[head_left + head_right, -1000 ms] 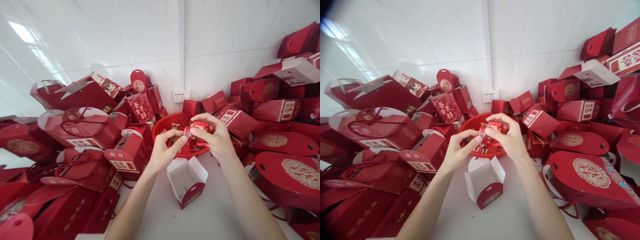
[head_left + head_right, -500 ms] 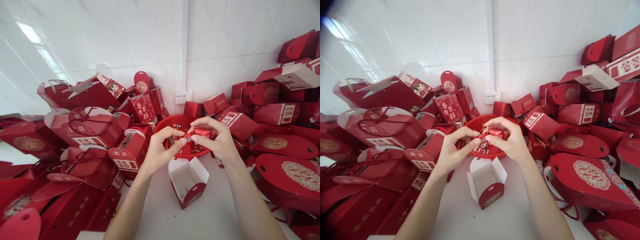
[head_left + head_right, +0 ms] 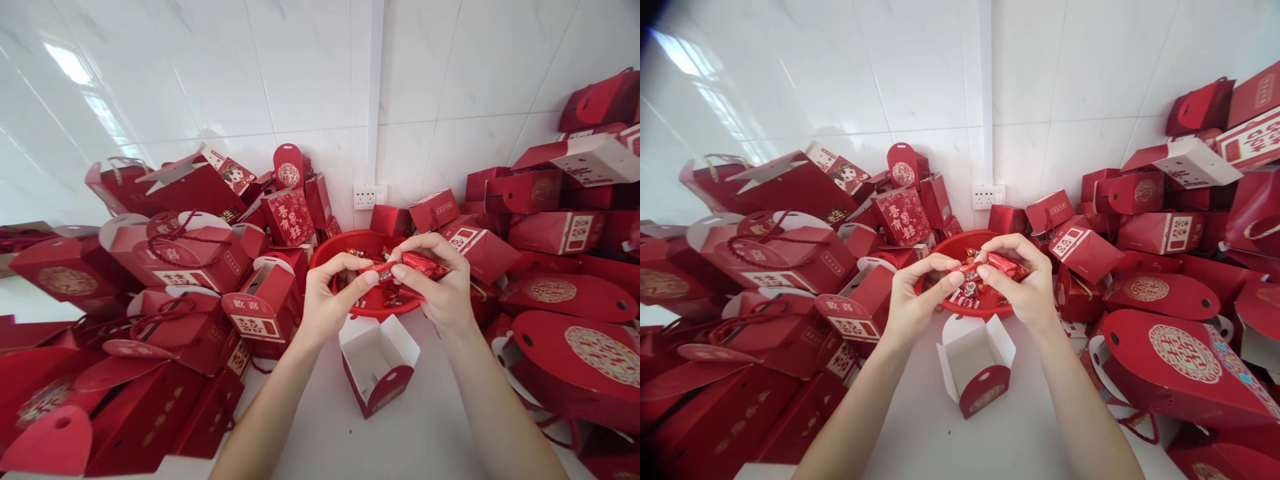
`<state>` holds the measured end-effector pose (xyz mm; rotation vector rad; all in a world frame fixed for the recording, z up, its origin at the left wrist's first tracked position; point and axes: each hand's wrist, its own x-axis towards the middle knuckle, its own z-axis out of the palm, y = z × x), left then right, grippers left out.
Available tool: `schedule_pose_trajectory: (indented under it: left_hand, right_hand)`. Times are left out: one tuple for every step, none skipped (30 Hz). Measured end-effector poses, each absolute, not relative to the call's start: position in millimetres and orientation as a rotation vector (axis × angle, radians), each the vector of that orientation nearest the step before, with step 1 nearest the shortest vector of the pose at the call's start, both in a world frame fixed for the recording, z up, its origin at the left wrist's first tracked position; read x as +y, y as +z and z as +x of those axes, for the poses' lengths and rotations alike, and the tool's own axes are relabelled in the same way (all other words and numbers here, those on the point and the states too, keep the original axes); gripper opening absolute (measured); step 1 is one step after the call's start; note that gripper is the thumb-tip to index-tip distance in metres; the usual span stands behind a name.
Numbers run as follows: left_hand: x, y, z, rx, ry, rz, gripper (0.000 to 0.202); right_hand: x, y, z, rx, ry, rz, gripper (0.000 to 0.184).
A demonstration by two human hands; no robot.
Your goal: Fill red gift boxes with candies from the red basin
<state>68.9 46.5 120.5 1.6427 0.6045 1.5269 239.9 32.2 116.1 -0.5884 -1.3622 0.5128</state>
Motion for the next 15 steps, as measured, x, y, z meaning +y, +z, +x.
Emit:
schedule_pose_trajectory:
  left_hand:
    - [46.2, 120.4, 69.9, 0.593, 1.539, 1.634, 0.016]
    - [45.9, 120.4, 70.5, 0.583, 1.547, 1.634, 0.015]
    - [45.7, 120.5, 70.8, 0.577, 1.553, 1.641, 0.015]
    - [45.5, 120.8, 70.8, 0.577, 1.554, 1.655, 0.014]
    - [45.3, 121.2, 70.4, 0.581, 1.55, 1.672, 0.014]
    - [45.0, 121.6, 69.8, 0.586, 1.543, 1.691, 0.014]
    - [44.9, 122.0, 69.1, 0.591, 1.534, 1.711, 0.014]
    - [44.7, 122.4, 68.4, 0.594, 1.526, 1.728, 0.014]
    - [44.6, 122.8, 67.8, 0.594, 1.517, 1.743, 0.014]
    - [44.5, 123.0, 67.5, 0.59, 1.511, 1.752, 0.013]
    - [44.6, 123.1, 67.5, 0.581, 1.509, 1.753, 0.012]
    - [44.8, 123.0, 67.8, 0.571, 1.509, 1.747, 0.011]
    - [45.1, 122.7, 68.3, 0.56, 1.511, 1.733, 0.01]
    - [45.6, 122.1, 69.1, 0.546, 1.518, 1.711, 0.009]
    - [46.2, 121.2, 70.0, 0.534, 1.527, 1.683, 0.009]
  right_hand:
    - [32.6, 115.7, 240.1, -1.358, 0.528, -0.592, 0.018]
    - [32.7, 115.6, 240.9, -1.361, 0.547, -0.597, 0.019]
    - [32.5, 116.0, 242.1, -1.37, 0.57, -0.602, 0.019]
    - [31.9, 116.8, 243.7, -1.384, 0.593, -0.608, 0.019]
    - [30.9, 118.1, 245.4, -1.401, 0.61, -0.615, 0.019]
    - [29.6, 119.8, 247.1, -1.421, 0.616, -0.622, 0.02]
    - [28.1, 121.7, 248.7, -1.443, 0.609, -0.634, 0.02]
    - [26.5, 123.6, 250.1, -1.464, 0.593, -0.649, 0.021]
    - [25.0, 125.3, 251.2, -1.483, 0.571, -0.668, 0.022]
    - [23.8, 126.7, 251.9, -1.497, 0.548, -0.686, 0.021]
    - [23.0, 127.5, 252.2, -1.502, 0.531, -0.699, 0.021]
    - [22.7, 127.7, 252.0, -1.497, 0.526, -0.704, 0.02]
    - [23.0, 127.3, 251.5, -1.483, 0.531, -0.701, 0.018]
    - [23.8, 126.5, 250.5, -1.459, 0.544, -0.693, 0.018]
    - [24.9, 125.5, 249.3, -1.431, 0.563, -0.684, 0.018]
